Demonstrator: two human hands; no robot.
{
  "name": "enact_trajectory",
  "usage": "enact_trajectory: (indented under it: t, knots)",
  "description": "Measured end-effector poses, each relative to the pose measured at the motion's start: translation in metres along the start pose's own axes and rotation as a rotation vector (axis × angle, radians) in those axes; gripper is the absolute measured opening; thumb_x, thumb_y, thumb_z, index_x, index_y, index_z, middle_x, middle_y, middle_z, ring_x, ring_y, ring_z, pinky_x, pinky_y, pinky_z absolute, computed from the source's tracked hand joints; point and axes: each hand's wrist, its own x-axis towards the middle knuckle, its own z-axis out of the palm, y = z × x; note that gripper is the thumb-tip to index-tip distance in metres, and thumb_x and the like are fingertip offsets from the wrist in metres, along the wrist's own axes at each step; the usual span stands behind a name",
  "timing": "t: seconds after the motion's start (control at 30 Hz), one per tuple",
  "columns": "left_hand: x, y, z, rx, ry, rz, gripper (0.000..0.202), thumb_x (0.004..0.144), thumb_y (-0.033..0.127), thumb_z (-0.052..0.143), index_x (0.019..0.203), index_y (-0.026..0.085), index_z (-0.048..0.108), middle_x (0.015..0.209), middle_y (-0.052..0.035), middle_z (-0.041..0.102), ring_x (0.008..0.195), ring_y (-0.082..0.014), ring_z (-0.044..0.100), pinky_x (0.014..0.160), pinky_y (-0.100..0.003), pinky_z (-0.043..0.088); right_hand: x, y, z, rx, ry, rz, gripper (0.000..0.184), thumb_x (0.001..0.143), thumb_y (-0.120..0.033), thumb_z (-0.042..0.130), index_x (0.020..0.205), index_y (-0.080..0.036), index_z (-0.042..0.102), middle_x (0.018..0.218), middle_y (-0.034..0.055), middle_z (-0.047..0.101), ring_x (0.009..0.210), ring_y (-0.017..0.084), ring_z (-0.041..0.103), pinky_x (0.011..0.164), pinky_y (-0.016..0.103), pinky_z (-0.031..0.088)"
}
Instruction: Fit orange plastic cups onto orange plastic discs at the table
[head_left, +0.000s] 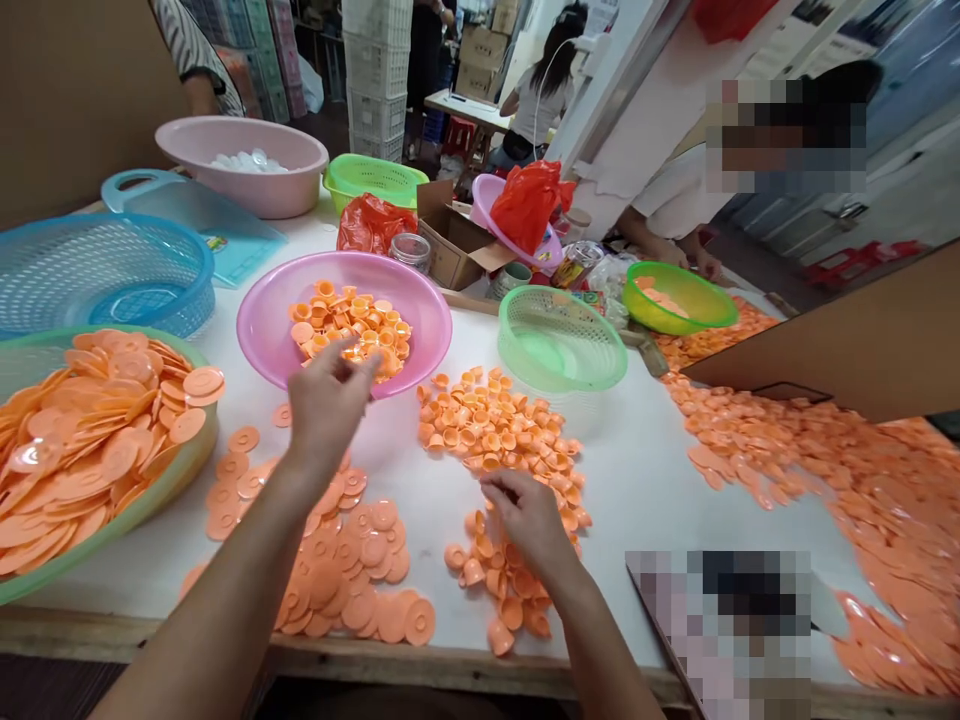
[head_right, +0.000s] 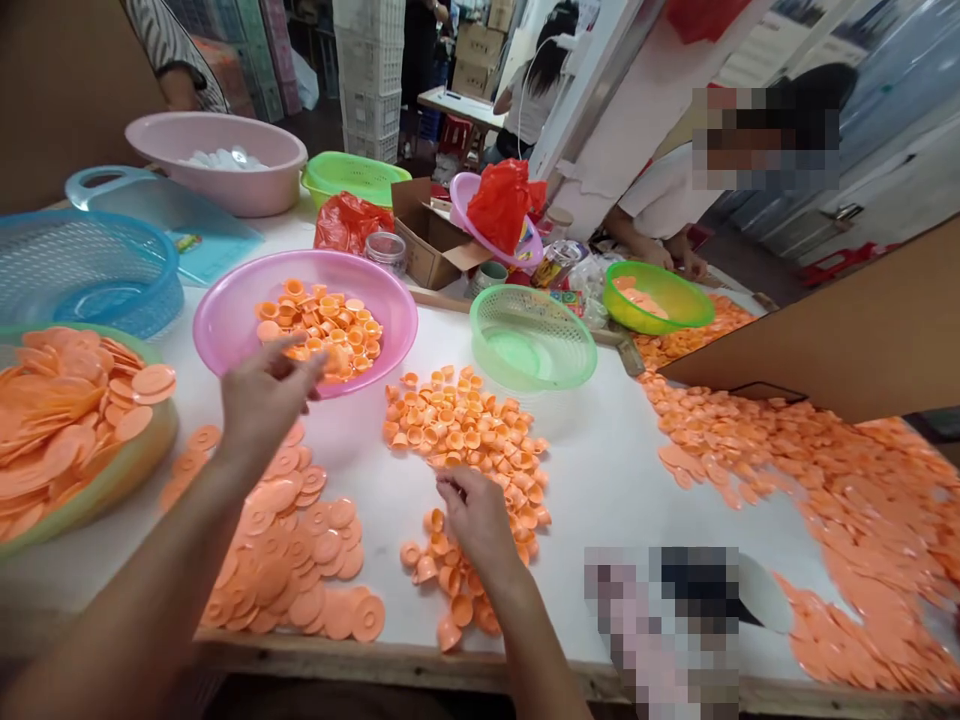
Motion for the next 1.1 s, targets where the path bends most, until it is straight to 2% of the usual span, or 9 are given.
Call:
enact_trajectory:
  t: [0.07,0.1,0.23,0.3,0.47,0.63,0.8,1.0,1.1]
  knots:
    - [0.012,0.0,-0.016,0.037,0.064,0.045,0.037,0.083,0.041,0.057,0.11,0.017,0.064,0.07,0.0028,0.064,0.057,-0.0105,0.059,0.057,-0.022,0.046,-0.009,0.007,0.004,-0.078,-0.104,-0.07,0.029,0.078,-0.013,0.048,0.09,-0.02,0.073,0.091,0.0056,0.069,0.086,0.019,0.063,0.077,0.031,0.048]
    - [0.009,-0.005,-0.02,0.088,-0.02,0.076,0.032,0.083,0.038,0.058,0.106,0.018,0.065,0.07,0.0023,0.064,0.06,-0.0111,0.059,0.06,-0.023,0.046,-0.012,0.009,0.008,-0.103,-0.146,-0.091,0.036,0.077,-0.009,0.045,0.096,-0.021,0.073,0.096,0.0062,0.068,0.088,0.019,0.063,0.078,0.03,0.047]
    - [-0.045,-0.049,-0.014,0.451,-0.683,0.184,0.01,0.072,0.017,0.063,0.081,0.019,0.069,0.078,-0.0026,0.068,0.082,-0.0197,0.06,0.072,-0.031,0.042,-0.018,0.012,0.022,-0.202,-0.18,-0.052,0.033,0.077,-0.008,0.043,0.086,-0.019,0.073,0.088,0.0069,0.066,0.08,0.018,0.061,0.072,0.029,0.045]
    - [-0.074,-0.069,-0.003,0.62,-0.801,0.199,0.014,0.067,0.011,0.064,0.079,0.018,0.067,0.085,-0.0052,0.067,0.091,-0.0244,0.058,0.076,-0.035,0.039,-0.017,0.01,0.024,-0.217,-0.153,-0.023,0.026,0.079,-0.012,0.046,0.078,-0.019,0.071,0.082,0.0066,0.066,0.079,0.019,0.061,0.072,0.029,0.044]
    - [-0.094,-0.077,0.032,0.503,-0.698,0.203,0.014,0.073,0.005,0.055,0.072,0.018,0.058,0.078,-0.002,0.061,0.08,-0.0184,0.054,0.072,-0.032,0.038,-0.016,0.006,0.026,-0.083,-0.096,-0.009,0.019,0.081,-0.018,0.051,0.077,-0.021,0.069,0.08,0.0037,0.069,0.078,0.019,0.062,0.072,0.028,0.044]
    - [-0.1,-0.08,0.056,0.233,-0.671,0.428,0.014,0.08,0.008,0.056,0.07,0.018,0.058,0.086,-0.0049,0.061,0.088,-0.0189,0.053,0.074,-0.029,0.043,-0.011,0.003,0.03,0.076,0.03,0.077,0.015,0.08,-0.024,0.053,0.07,-0.02,0.064,0.067,0.0008,0.067,0.064,0.016,0.06,0.062,0.025,0.043]
    - [-0.105,-0.1,0.054,0.186,-0.534,0.341,0.022,0.081,0.017,0.06,0.102,0.021,0.064,0.102,-0.0064,0.061,0.098,-0.0217,0.054,0.084,-0.035,0.047,0.006,-0.001,0.044,0.126,0.024,0.127,0.013,0.076,-0.023,0.055,0.065,-0.02,0.062,0.057,-0.0013,0.062,0.054,0.014,0.055,0.055,0.023,0.04]
    - [-0.101,-0.103,0.054,0.323,-0.555,0.289,0.009,0.081,0.02,0.062,0.075,0.019,0.068,0.081,-0.0041,0.06,0.083,-0.0199,0.054,0.077,-0.034,0.043,0.021,-0.007,0.073,0.061,-0.029,0.1,0.013,0.07,-0.014,0.055,0.059,-0.018,0.059,0.054,-0.0018,0.058,0.054,0.012,0.053,0.053,0.022,0.036]
    - [-0.097,-0.098,0.053,0.261,-0.597,0.229,0.012,0.08,0.018,0.06,0.077,0.019,0.071,0.079,-0.004,0.062,0.081,-0.0187,0.056,0.074,-0.032,0.043,0.023,-0.01,0.077,-0.004,-0.029,0.086,0.013,0.069,-0.012,0.055,0.058,-0.018,0.057,0.053,-0.0025,0.056,0.054,0.012,0.051,0.054,0.022,0.034]
